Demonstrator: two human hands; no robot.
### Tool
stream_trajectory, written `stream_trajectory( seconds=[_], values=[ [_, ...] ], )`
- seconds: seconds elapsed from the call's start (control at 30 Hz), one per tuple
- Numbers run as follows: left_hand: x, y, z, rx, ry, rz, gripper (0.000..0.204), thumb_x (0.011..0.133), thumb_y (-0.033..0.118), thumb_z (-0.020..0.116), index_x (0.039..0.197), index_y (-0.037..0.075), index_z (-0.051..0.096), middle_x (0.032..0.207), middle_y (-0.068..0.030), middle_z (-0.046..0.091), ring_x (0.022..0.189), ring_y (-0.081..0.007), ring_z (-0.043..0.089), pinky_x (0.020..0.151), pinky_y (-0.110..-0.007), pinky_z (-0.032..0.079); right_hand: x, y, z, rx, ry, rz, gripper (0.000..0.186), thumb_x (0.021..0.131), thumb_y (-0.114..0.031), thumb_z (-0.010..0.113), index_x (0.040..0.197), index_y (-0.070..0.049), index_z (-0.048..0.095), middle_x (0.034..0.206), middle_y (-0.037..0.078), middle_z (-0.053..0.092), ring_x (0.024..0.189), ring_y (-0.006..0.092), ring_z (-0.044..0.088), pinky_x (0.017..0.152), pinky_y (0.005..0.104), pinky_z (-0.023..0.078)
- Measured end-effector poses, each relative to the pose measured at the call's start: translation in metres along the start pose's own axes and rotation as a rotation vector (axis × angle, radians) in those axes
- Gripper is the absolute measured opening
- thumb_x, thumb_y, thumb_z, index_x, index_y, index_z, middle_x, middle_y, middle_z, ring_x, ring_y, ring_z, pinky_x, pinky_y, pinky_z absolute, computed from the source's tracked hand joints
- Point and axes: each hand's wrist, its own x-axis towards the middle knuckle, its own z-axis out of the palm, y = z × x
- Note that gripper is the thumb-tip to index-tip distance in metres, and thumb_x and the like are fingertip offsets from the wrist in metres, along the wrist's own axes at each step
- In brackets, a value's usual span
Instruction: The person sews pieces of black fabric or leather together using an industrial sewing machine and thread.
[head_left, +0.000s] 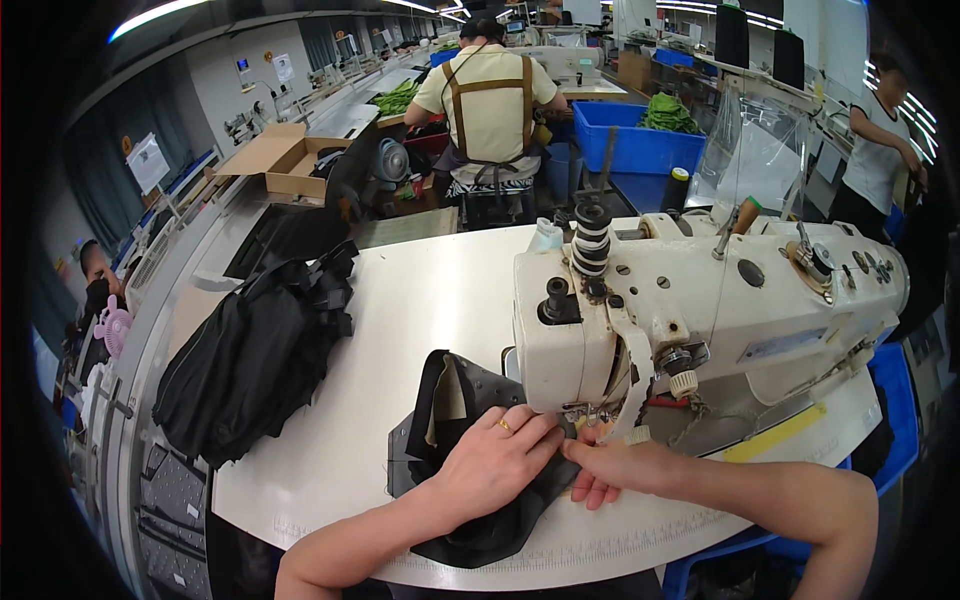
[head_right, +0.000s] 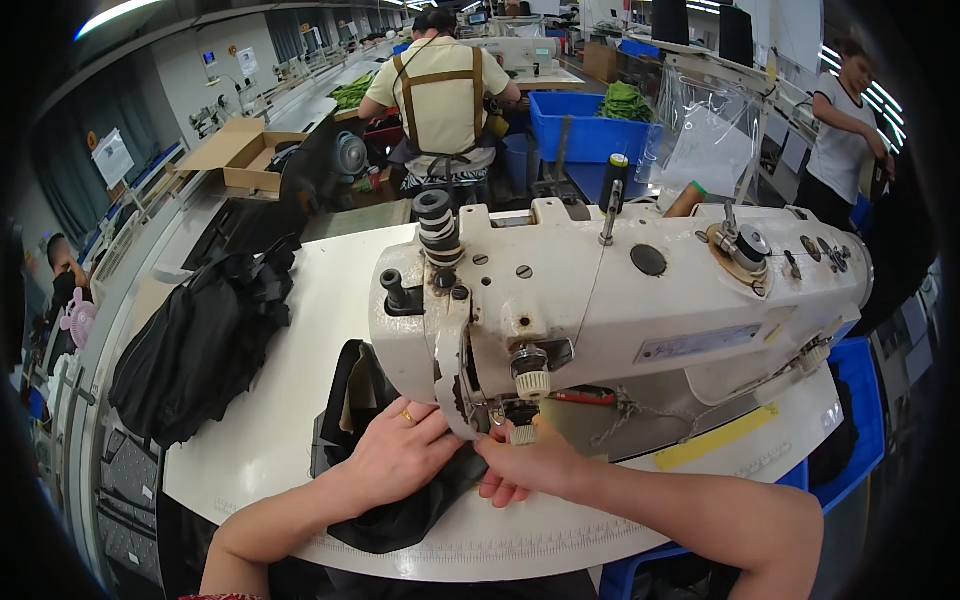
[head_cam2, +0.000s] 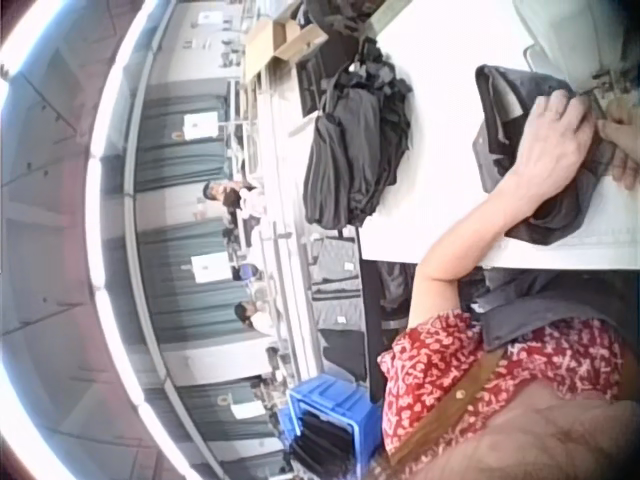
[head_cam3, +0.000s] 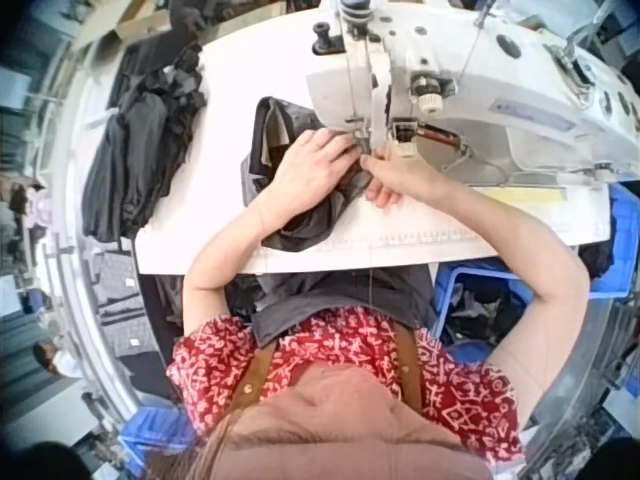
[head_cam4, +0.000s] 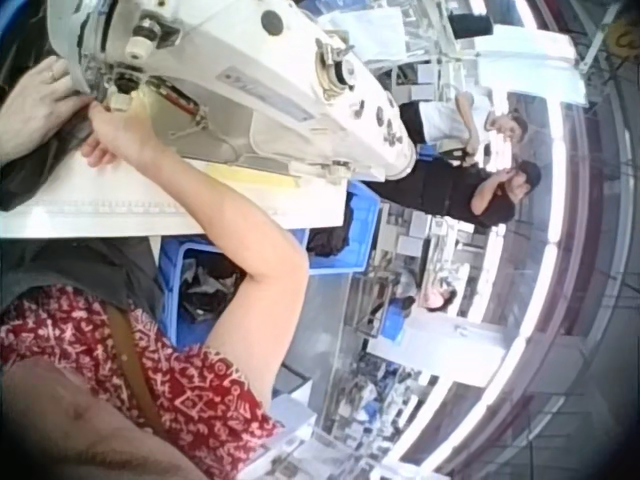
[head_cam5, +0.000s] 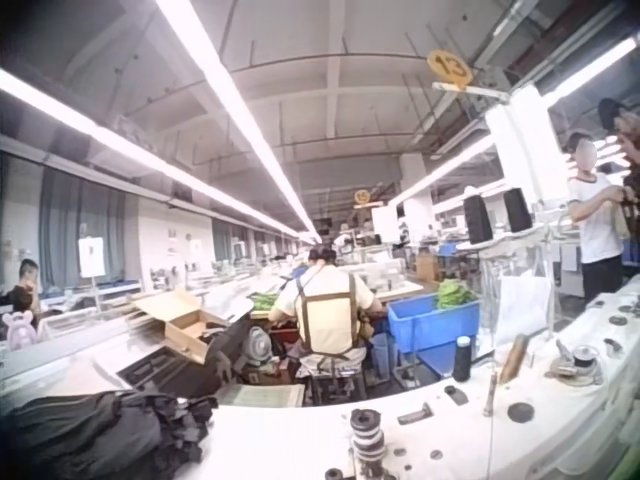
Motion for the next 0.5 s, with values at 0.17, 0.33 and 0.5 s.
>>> stream_trajectory(
  seconds=[0.17, 0.33, 0.5],
  values=[
    [0.0041, -0.0053, 0.0032, -0.180, 0.052, -0.006, 0.032, 0.083, 0.012, 0.065, 0.115, 0.007, 0.064, 0.116, -0.0043, 0.060, 0.108, -0.0233, 0.056, 0.091, -0.036, 0.045, -0.0001, 0.0010, -0.0039, 0.045, -0.005, -0.013, 0.032, 0.099, -0.037, 0.051, 0.099, -0.005, 0.057, 0.076, 0.012, 0.070, 0.057, 0.0153, 0.067, 0.048, 0.0253, 0.052],
    [0.0078, -0.0067, 0.0028, -0.198, 0.023, -0.001, 0.032, 0.084, 0.013, 0.067, 0.116, 0.007, 0.065, 0.116, -0.0035, 0.061, 0.105, -0.0223, 0.057, 0.088, -0.035, 0.045, -0.0055, -0.0007, -0.0028, 0.074, -0.015, -0.035, 0.031, 0.098, -0.036, 0.053, 0.095, -0.005, 0.057, 0.071, 0.010, 0.068, 0.055, 0.0151, 0.066, 0.046, 0.0253, 0.051],
    [0.0052, -0.0050, 0.0024, -0.194, 0.043, 0.001, 0.032, 0.083, 0.012, 0.067, 0.115, 0.007, 0.068, 0.114, -0.0030, 0.061, 0.104, -0.0210, 0.057, 0.087, -0.035, 0.045, -0.0078, 0.0010, -0.0004, 0.101, 0.004, -0.055, 0.033, 0.097, -0.035, 0.053, 0.091, -0.003, 0.056, 0.068, 0.010, 0.067, 0.052, 0.0146, 0.066, 0.044, 0.0258, 0.051]
  ],
)
